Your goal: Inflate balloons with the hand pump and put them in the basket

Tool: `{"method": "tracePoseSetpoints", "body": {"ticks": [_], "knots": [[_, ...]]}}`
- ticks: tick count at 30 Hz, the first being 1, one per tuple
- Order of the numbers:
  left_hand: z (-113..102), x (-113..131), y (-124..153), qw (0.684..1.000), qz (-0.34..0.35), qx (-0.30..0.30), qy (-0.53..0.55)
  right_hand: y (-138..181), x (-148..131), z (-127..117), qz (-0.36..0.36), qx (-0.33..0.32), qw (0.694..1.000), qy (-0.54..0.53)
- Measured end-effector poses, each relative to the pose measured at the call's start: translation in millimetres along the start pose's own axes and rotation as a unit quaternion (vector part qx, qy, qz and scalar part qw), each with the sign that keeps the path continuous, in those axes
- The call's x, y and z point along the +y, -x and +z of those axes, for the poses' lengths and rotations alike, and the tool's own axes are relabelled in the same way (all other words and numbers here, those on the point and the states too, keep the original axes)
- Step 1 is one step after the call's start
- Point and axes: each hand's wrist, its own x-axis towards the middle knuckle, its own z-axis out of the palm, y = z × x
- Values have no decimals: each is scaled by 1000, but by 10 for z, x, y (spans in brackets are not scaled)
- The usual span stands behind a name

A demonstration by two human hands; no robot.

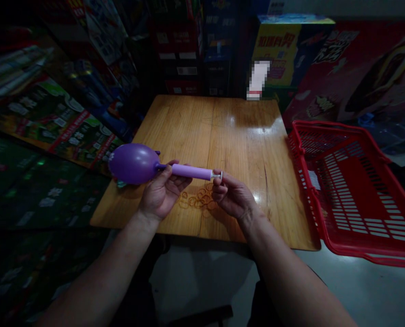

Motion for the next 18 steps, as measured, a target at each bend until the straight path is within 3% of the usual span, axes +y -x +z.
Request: {"method": "tracePoseSetpoints", "body": {"ticks": [6, 11, 18], "knots": [[-106, 216, -51, 998, 57, 24, 2, 108, -212, 73, -69, 0, 998, -10], [-56, 6, 51, 1000, -4, 8, 0, 34, -22, 6, -16, 11, 1000, 1], [24, -78, 44, 1000, -7, 23, 10, -12, 52, 17, -14, 20, 1000, -10]]}}
